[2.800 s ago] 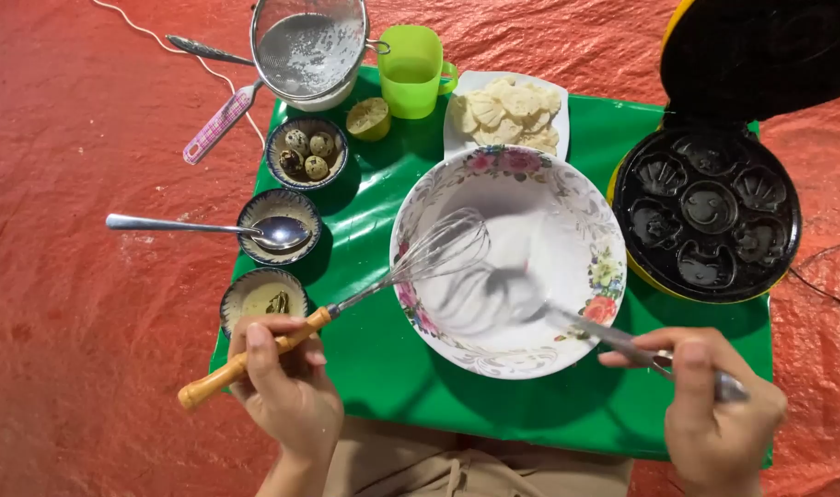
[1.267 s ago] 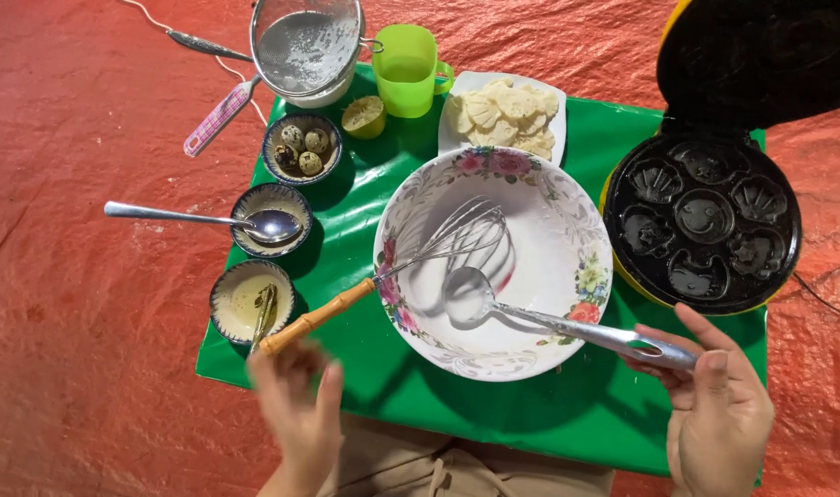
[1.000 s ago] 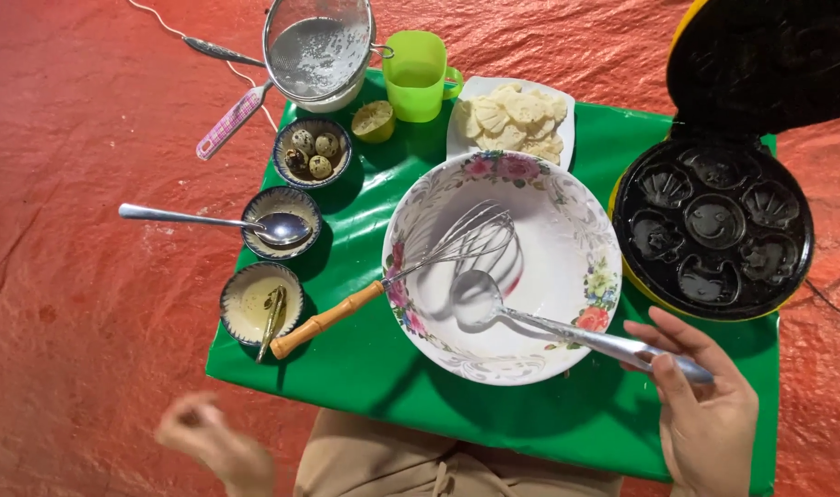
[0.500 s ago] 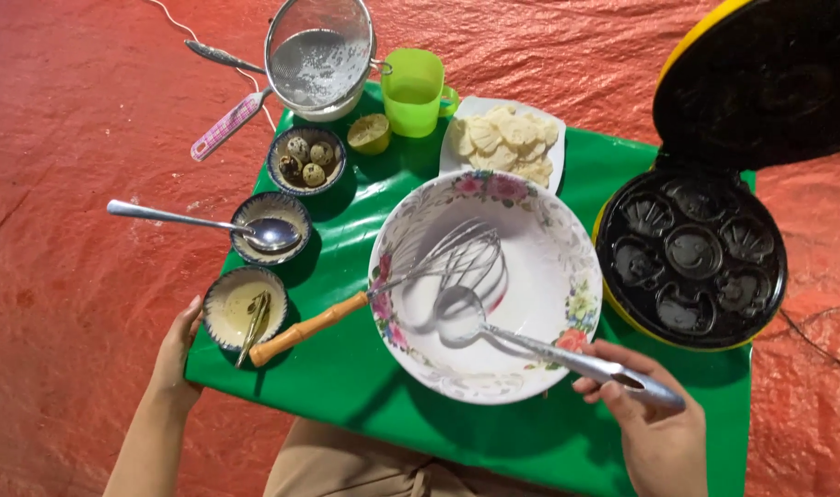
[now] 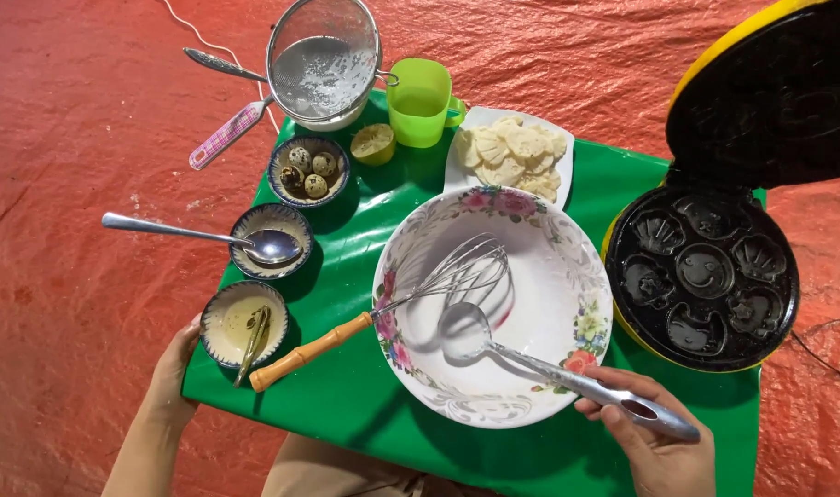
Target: Preparing and mixing ingredients for baking, including whisking batter and handling small food items.
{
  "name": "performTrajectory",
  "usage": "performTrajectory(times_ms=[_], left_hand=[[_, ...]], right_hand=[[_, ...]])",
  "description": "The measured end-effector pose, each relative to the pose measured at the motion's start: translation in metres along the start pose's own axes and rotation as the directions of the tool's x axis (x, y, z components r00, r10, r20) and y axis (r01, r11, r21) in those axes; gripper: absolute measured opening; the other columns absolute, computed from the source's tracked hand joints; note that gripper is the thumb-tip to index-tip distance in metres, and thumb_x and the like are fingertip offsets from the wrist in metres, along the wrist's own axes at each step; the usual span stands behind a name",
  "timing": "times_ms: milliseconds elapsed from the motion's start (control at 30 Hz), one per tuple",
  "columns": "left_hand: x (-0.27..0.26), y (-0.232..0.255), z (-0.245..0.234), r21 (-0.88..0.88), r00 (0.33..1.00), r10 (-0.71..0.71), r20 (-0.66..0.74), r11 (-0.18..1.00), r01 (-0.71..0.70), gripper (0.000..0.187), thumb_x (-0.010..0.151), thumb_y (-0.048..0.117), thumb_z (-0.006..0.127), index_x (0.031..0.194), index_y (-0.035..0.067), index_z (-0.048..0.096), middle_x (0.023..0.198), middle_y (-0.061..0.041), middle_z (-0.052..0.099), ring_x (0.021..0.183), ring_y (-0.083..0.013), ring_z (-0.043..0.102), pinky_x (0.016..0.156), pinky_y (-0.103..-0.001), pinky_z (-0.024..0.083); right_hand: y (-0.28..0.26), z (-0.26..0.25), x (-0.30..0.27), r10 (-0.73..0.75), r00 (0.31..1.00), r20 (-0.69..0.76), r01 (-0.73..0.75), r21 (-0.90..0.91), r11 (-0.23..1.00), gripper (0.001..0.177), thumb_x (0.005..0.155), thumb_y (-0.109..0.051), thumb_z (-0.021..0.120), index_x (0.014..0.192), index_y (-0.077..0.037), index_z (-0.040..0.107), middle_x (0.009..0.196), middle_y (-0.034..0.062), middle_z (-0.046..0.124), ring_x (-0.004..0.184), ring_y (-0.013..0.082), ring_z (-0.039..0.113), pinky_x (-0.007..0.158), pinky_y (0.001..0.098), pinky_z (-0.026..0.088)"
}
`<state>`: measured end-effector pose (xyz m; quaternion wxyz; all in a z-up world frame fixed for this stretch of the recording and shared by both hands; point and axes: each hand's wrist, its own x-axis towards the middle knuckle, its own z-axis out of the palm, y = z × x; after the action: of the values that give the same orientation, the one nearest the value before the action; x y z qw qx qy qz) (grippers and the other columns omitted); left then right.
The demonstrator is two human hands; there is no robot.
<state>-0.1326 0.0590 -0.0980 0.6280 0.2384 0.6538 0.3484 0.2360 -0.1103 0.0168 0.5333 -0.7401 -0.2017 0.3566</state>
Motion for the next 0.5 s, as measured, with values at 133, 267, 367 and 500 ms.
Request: performTrajectory(times_ms=[133,267,367,500], left_hand=[[0.008,-0.008,-0.008,0.002,1.0,-0.015,-0.022,1.0,0.015,0.033,0.079,0.033,0.042,0.105,0.016,0.051,0.097,-0.003,0.054,0.085,-0.0177,0.05,0.069,-0.031,0.038],[0.01,-0.007,-0.009,0.028,1.0,-0.026,-0.003,0.999,0.026,0.033,0.079,0.035,0.042,0.104,0.015,0.051,0.094,-0.004,0.055,0.082,-0.0181,0.05,0.067,-0.031,0.039],[0.003,0.004,-0.002,0.069,0.999,-0.043,0.023,0.997,0.042,0.036,0.079,0.034,0.039,0.107,0.016,0.05,0.097,-0.005,0.054,0.084,-0.0189,0.05,0.067,-0.031,0.039],[-0.019,0.04,0.021,0.221,0.975,-0.222,0.028,0.952,0.21,0.049,0.08,0.043,0.033,0.111,0.008,0.05,0.103,-0.013,0.054,0.088,-0.027,0.05,0.069,-0.039,0.039]], right_hand=[[0.009,-0.024,0.0,-0.127,0.985,0.116,0.144,-0.155,0.977,0.041,0.058,-0.005,0.06,0.099,0.0,0.058,0.103,0.0113,0.059,0.062,0.0215,0.065,0.063,0.0232,0.049],[0.08,-0.127,0.089,0.092,0.94,0.327,-0.048,-0.14,0.989,0.069,0.05,0.02,0.058,0.113,-0.005,0.046,0.077,0.0155,0.056,0.047,0.0227,0.054,0.045,0.03,0.045],[0.212,-0.261,0.146,0.087,0.918,0.386,-0.054,-0.096,0.994,0.059,0.06,0.003,0.046,0.118,-0.007,0.042,0.052,0.0213,0.055,0.03,0.0207,0.049,0.025,0.0231,0.034],[0.174,-0.228,0.121,-0.212,0.953,-0.215,0.117,-0.387,0.915,0.05,0.105,-0.037,0.013,0.126,0.002,0.037,0.119,0.02,0.04,0.097,0.0267,0.039,0.071,0.0368,0.031]])
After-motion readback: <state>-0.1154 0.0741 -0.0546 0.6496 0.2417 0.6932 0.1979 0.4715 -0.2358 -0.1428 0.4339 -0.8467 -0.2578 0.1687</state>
